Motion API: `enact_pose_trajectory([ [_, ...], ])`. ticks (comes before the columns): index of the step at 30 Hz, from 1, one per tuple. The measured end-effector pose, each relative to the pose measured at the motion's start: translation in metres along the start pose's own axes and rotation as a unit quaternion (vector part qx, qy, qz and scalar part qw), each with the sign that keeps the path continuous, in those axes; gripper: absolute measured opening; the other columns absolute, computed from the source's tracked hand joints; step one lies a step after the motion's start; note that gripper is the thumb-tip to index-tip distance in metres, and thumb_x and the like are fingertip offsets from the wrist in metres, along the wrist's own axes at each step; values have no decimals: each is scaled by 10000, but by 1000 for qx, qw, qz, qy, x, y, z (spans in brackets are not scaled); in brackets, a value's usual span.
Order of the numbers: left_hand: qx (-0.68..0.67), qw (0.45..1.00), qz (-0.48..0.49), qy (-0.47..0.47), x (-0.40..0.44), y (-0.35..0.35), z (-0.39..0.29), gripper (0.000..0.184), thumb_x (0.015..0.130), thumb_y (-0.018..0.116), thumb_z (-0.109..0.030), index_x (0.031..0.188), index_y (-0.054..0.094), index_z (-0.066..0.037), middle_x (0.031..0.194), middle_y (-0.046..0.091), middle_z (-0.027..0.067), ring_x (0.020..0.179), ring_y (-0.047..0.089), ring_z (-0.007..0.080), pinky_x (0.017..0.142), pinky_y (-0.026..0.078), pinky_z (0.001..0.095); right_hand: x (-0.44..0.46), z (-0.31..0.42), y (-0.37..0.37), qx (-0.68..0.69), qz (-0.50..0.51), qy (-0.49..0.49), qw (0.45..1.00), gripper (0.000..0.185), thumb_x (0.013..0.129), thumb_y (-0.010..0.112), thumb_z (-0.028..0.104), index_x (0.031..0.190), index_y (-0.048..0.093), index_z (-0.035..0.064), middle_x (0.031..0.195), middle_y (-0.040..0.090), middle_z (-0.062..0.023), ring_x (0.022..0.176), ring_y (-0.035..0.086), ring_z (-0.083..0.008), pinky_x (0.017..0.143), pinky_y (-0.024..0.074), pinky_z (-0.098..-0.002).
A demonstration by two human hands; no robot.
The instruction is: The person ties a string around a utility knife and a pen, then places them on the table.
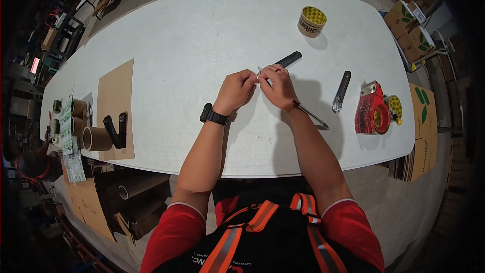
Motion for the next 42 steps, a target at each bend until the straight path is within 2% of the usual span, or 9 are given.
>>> enact_pose_trajectory([
  [5, 23, 1000, -7, 20, 1, -1, 1, 208, 946, 546, -177, 889, 629, 5, 697, 611, 18, 642, 539, 75, 602, 445, 238, 1, -10, 2, -8, -29, 17, 999, 69, 767, 616, 72, 750, 556, 42, 806, 622, -91, 855, 578, -311, 811, 423, -431],
  [11, -88, 995, -48, 3, 8, 9, 26, 174, 946, 512, -158, 902, 625, -34, 668, 549, -36, 582, 456, 44, 505, 393, 233, -1, -12, -2, -7, -45, -33, 998, 90, 759, 636, 59, 758, 547, 72, 774, 600, -86, 809, 573, -314, 770, 429, -416],
  [12, -27, 997, -72, 15, 6, 4, 16, 182, 882, 567, -170, 925, 648, -14, 750, 655, 125, 659, 603, 208, 643, 487, 329, -2, -16, 2, -28, -41, -55, 997, 97, 764, 642, 60, 764, 546, 79, 776, 590, -88, 802, 568, -309, 759, 424, -421],
  [15, -43, 997, -64, 23, 3, 1, 8, 151, 854, 590, -160, 875, 654, -26, 770, 666, 136, 681, 621, 212, 654, 494, 337, 2, -6, 0, 3, -40, -74, 996, 110, 765, 655, 67, 752, 546, 74, 772, 585, -94, 797, 564, -308, 766, 415, -422],
  [16, -30, 993, -88, 77, 5, 3, 11, 131, 879, 566, -127, 886, 642, -21, 666, 594, 6, 619, 507, 69, 559, 441, 255, 0, -9, 2, -8, -47, -64, 997, 106, 763, 665, 76, 751, 560, 74, 790, 600, -87, 808, 570, -304, 787, 414, -417],
  [22, -36, 995, -72, 59, -3, 0, -1, 187, 903, 540, -171, 858, 620, -8, 640, 596, 25, 573, 521, 87, 528, 421, 262, -1, 1, -3, 17, -44, -48, 998, 81, 739, 654, 73, 765, 577, 81, 857, 619, -58, 889, 565, -274, 833, 400, -392],
  [27, 18, 992, -99, 78, -8, -3, -8, 211, 893, 547, -218, 889, 624, -22, 691, 625, 130, 595, 588, 235, 578, 459, 341, -2, 3, -2, 31, -35, -25, 999, 57, 742, 629, 83, 740, 575, 65, 874, 618, -69, 906, 551, -269, 860, 385, -388],
  [30, 53, 992, -97, 59, -6, 0, -6, 218, 892, 513, -221, 879, 618, -30, 788, 644, 171, 747, 613, 356, 650, 473, 406, -2, 5, -1, 14, -32, -29, 999, 56, 741, 627, 78, 737, 573, 63, 869, 614, -69, 903, 547, -268, 858, 384, -389],
  [42, 79, 990, -92, 72, -1, 4, -1, 224, 900, 503, -249, 894, 601, -47, 796, 641, 167, 768, 611, 361, 663, 474, 418, -2, 7, 1, -1, -30, -42, 999, 50, 735, 591, 76, 727, 544, 60, 852, 596, -72, 902, 537, -281, 880, 375, -404],
])
Point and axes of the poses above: each hand's wrist, its own x-axis towards the middle knuckle, its own y-axis out of the palm, z = x × y, the point moved 6 cm from there along x, towards the middle knuckle
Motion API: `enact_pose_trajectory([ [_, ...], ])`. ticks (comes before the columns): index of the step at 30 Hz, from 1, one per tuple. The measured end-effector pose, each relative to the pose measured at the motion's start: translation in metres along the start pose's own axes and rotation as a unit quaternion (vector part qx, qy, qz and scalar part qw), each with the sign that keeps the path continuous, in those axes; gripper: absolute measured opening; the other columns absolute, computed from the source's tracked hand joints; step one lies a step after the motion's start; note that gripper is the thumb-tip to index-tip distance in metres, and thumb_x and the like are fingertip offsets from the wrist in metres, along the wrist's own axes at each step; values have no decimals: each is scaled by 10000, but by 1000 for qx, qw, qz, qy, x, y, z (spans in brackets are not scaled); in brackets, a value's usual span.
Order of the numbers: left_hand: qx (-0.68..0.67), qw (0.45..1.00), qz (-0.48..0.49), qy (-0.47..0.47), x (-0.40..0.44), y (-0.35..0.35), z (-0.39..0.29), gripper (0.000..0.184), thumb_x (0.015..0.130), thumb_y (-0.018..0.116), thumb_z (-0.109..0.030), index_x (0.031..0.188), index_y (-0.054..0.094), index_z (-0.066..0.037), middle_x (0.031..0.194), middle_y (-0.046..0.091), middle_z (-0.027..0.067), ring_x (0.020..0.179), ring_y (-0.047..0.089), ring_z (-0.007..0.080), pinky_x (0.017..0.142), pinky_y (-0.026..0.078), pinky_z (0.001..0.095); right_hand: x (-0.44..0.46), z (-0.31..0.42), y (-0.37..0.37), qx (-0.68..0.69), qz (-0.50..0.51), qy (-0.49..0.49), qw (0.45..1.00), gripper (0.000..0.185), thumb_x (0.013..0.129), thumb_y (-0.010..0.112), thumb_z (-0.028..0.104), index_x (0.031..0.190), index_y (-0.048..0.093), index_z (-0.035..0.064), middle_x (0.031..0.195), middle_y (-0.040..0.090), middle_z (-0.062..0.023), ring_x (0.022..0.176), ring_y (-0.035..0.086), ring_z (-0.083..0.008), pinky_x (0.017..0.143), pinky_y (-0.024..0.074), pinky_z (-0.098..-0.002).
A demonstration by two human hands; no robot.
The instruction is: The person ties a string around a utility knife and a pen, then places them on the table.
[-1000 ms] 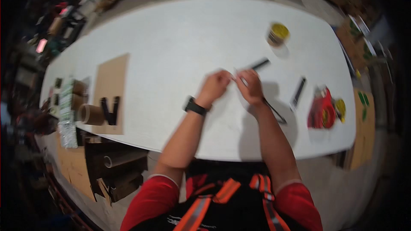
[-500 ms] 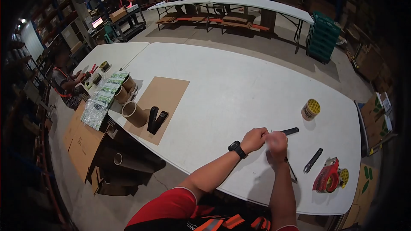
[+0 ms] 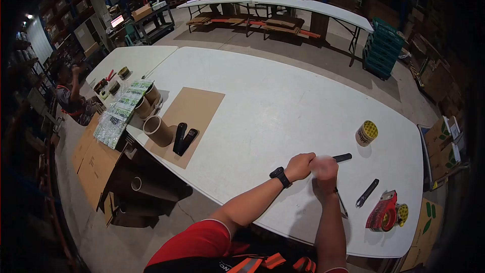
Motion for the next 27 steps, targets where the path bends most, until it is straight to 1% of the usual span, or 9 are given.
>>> enact_pose_trajectory([
  [4, 3, 1000, -1, -2, -1, 1, -1, 220, 901, 505, -248, 901, 600, -49, 804, 642, 165, 776, 611, 363, 664, 474, 423, 1, -1, 1, 3, -4, 8, 1000, 44, 739, 580, 73, 735, 540, 58, 846, 592, -75, 901, 536, -287, 880, 373, -410],
  [11, 33, 999, -38, 7, -3, 3, -7, 203, 907, 507, -224, 904, 581, -35, 809, 640, 173, 766, 602, 381, 658, 469, 439, 0, -6, 3, -3, -8, 9, 1000, 39, 748, 571, 69, 741, 537, 52, 846, 592, -79, 904, 534, -292, 864, 374, -415],
  [13, 36, 998, -42, 7, -4, 3, -7, 201, 907, 508, -221, 904, 577, -32, 809, 639, 175, 761, 600, 384, 656, 469, 440, 0, -7, 3, -4, 6, 14, 1000, 35, 753, 572, 70, 749, 542, 52, 848, 594, -80, 909, 535, -292, 860, 376, -415],
  [17, 11, 999, -42, 2, -4, 2, -5, 193, 902, 515, -208, 897, 586, -28, 810, 641, 178, 758, 604, 380, 657, 474, 431, 0, -4, 2, 2, 1, 3, 1000, 28, 756, 575, 69, 757, 551, 55, 852, 598, -79, 908, 537, -292, 857, 377, -413],
  [22, -29, 998, -57, 7, -4, -2, -5, 189, 892, 535, -195, 881, 604, -20, 789, 642, 180, 741, 606, 375, 646, 476, 413, -1, -4, 1, 5, -7, -3, 1000, 46, 760, 610, 78, 765, 566, 67, 857, 606, -69, 897, 543, -278, 848, 383, -402],
  [23, -47, 997, -64, 6, -5, -2, -4, 189, 890, 543, -196, 876, 607, -18, 778, 641, 180, 729, 606, 373, 637, 476, 408, -3, -6, 1, 3, -8, -2, 1000, 46, 760, 610, 78, 765, 566, 67, 857, 606, -69, 897, 543, -278, 848, 383, -402],
  [25, -62, 995, -76, 12, -3, -6, -5, 188, 888, 551, -193, 868, 610, -15, 754, 641, 177, 696, 608, 359, 614, 476, 391, -5, -7, 4, -64, -1, -45, 997, 56, 764, 627, 93, 763, 575, 72, 853, 612, -60, 901, 546, -268, 847, 384, -399],
  [26, -54, 995, -78, 15, 0, -2, 1, 187, 890, 549, -191, 875, 611, -16, 751, 643, 171, 681, 612, 334, 613, 476, 380, -7, -13, 7, -61, -10, -46, 997, 53, 769, 632, 103, 761, 587, 76, 847, 618, -56, 895, 550, -264, 845, 384, -398],
  [27, -62, 996, -67, 5, 2, -4, -2, 188, 892, 545, -190, 879, 611, -15, 750, 643, 169, 678, 613, 324, 615, 476, 375, 0, -9, 2, -23, -15, -7, 1000, 51, 771, 633, 106, 765, 591, 76, 850, 620, -58, 894, 551, -264, 844, 385, -398],
])
Point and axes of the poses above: each hand's wrist, its own x-axis towards the middle knuckle, its own y-axis out of the palm, z = x × y, the point moved 6 cm from there along x, towards the middle knuckle
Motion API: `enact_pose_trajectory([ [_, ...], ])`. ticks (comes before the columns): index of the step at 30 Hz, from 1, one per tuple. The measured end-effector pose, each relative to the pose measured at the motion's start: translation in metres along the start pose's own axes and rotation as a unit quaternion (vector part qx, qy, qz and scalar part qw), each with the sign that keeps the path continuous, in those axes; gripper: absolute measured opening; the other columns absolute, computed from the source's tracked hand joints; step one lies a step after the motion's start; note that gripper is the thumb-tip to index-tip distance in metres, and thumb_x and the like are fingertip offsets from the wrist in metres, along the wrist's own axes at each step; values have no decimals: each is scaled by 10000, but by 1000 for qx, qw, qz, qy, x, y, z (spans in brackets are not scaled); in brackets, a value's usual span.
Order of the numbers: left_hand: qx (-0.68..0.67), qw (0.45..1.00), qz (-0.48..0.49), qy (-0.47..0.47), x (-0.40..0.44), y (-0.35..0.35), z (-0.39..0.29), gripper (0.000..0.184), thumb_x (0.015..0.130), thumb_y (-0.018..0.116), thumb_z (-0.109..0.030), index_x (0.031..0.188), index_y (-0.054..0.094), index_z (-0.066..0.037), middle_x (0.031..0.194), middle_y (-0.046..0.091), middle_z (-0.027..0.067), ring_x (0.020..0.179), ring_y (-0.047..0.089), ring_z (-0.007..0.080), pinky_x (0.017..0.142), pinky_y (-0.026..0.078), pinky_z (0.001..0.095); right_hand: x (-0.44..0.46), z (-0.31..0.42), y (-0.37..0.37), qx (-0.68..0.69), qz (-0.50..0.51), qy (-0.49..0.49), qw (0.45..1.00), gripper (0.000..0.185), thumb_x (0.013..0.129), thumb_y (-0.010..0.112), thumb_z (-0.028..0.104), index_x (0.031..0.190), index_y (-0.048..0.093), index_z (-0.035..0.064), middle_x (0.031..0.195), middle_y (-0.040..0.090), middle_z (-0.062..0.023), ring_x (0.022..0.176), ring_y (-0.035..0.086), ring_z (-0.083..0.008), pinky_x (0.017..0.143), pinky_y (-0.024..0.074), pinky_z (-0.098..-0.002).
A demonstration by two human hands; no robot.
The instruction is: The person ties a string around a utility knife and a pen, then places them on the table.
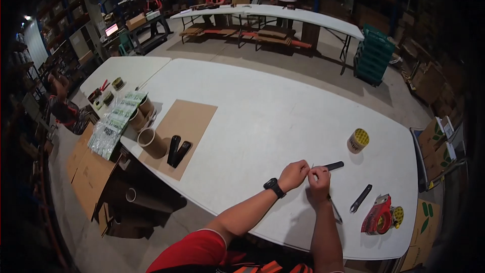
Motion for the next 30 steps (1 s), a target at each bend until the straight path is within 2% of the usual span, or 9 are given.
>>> enact_pose_trajectory([
  [2, -21, 999, 16, -31, -3, -1, -1, 194, 898, 536, -190, 886, 609, -11, 755, 643, 168, 679, 616, 305, 625, 476, 367, -1, -3, -1, 47, 7, 49, 998, 56, 774, 634, 116, 770, 596, 75, 849, 619, -63, 894, 550, -269, 843, 384, -400],
  [18, -3, 1000, 14, -1, -1, 1, 1, 199, 896, 538, -178, 882, 606, 8, 786, 642, 190, 705, 614, 334, 646, 479, 374, 1, 4, -3, 41, -1, 48, 998, 65, 767, 637, 107, 747, 587, 71, 823, 608, -59, 896, 552, -272, 862, 380, -400],
  [26, -26, 999, 20, -11, -1, 1, 3, 180, 898, 537, -159, 879, 599, 9, 728, 636, 140, 642, 581, 212, 615, 465, 326, 0, 3, -3, 36, -9, 50, 998, 62, 757, 637, 91, 734, 582, 76, 826, 611, -51, 895, 557, -261, 858, 388, -392],
  [30, -23, 999, 29, -16, -1, 1, 3, 180, 901, 543, -164, 875, 595, 6, 705, 630, 124, 622, 578, 192, 591, 457, 313, 1, 5, -4, 30, -10, 55, 998, 63, 753, 635, 94, 726, 580, 79, 832, 612, -48, 891, 559, -259, 862, 389, -385],
])
Point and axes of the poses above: each hand's wrist, its own x-axis towards the middle knuckle, its own y-axis out of the palm, z = x × y, the point moved 6 cm from there along x, towards the middle knuckle
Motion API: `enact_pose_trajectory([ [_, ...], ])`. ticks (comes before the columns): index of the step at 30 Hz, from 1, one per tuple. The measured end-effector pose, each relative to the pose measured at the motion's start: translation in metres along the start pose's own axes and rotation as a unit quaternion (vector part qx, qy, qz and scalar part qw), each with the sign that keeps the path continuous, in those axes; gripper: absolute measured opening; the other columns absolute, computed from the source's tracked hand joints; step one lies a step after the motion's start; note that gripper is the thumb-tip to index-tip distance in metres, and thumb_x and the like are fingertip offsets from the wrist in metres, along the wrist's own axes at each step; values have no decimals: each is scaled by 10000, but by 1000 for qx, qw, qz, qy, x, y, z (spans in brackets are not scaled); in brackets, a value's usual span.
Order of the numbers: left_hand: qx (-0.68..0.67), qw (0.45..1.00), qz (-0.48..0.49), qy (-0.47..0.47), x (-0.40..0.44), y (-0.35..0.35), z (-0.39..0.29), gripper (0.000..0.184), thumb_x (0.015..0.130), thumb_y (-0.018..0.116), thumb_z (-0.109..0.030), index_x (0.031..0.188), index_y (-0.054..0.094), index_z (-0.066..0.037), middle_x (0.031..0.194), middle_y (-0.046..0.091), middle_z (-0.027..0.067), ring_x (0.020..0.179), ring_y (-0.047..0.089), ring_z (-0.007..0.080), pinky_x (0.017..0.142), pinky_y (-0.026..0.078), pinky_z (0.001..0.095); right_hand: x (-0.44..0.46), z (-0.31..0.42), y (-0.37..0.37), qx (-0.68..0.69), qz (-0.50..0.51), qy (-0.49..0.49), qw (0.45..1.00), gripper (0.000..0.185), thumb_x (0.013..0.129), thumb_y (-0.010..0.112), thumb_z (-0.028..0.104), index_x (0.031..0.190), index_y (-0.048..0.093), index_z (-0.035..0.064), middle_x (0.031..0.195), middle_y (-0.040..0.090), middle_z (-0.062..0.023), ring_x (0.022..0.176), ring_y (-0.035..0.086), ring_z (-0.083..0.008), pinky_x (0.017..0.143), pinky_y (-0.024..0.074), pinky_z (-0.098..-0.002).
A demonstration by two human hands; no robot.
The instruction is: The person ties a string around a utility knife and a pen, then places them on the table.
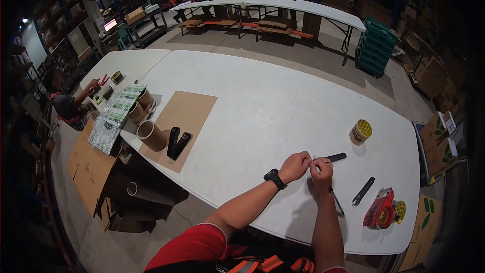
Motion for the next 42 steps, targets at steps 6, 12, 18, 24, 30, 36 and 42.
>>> enact_pose_trajectory([
  [6, -18, 999, 12, -28, -1, -1, -3, 203, 884, 534, -198, 869, 599, -5, 788, 646, 182, 744, 619, 362, 664, 484, 406, 0, -1, 1, -4, 12, -7, 1000, 69, 739, 630, 107, 720, 575, 70, 843, 615, -57, 891, 560, -269, 859, 391, -391],
  [12, -23, 999, 21, -10, -2, 2, -2, 189, 906, 547, -184, 883, 597, -3, 677, 616, 102, 597, 570, 174, 567, 445, 306, -2, -5, 2, -13, -7, -31, 999, 52, 728, 613, 88, 719, 571, 59, 854, 618, -72, 885, 562, -284, 841, 401, -403],
  [18, 28, 1000, 11, 1, -4, 4, -4, 182, 896, 531, -189, 896, 595, -19, 769, 637, 160, 704, 604, 333, 627, 467, 383, 0, -2, 2, -7, 10, -34, 999, 45, 723, 600, 71, 717, 561, 51, 847, 610, -82, 871, 553, -289, 837, 400, -413],
  [24, 72, 997, -25, 29, -6, 6, -10, 188, 903, 532, -206, 881, 579, -25, 800, 634, 181, 747, 597, 380, 642, 466, 432, 0, -1, 2, -3, 13, -32, 999, 53, 734, 587, 80, 712, 549, 50, 832, 598, -81, 882, 542, -293, 851, 387, -413],
  [30, 91, 995, -30, 39, -8, 7, -11, 187, 911, 523, -204, 887, 562, -24, 810, 631, 187, 759, 594, 388, 653, 466, 444, 0, -2, 3, -4, 31, -21, 999, 54, 745, 579, 94, 723, 553, 51, 856, 602, -82, 901, 536, -293, 860, 379, -412],
  [36, 80, 997, -13, 21, -4, 6, -5, 187, 911, 517, -203, 887, 565, -24, 816, 629, 186, 762, 592, 385, 659, 467, 437, -1, -4, 4, 5, 33, -17, 999, 61, 756, 593, 83, 717, 554, 56, 858, 605, -82, 919, 533, -289, 865, 375, -409],
  [42, 32, 997, -56, 52, -4, 6, -1, 183, 884, 527, -201, 884, 584, -27, 805, 625, 179, 749, 592, 375, 660, 468, 420, -1, 2, 2, -2, 22, 4, 1000, 96, 770, 605, 99, 701, 553, 56, 860, 608, -81, 925, 531, -286, 863, 375, -406],
])
Point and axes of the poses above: each hand's wrist, its own x-axis towards the middle knuckle, its own y-axis out of the palm, z = x × y, the point moved 6 cm from there along x, towards the middle knuckle
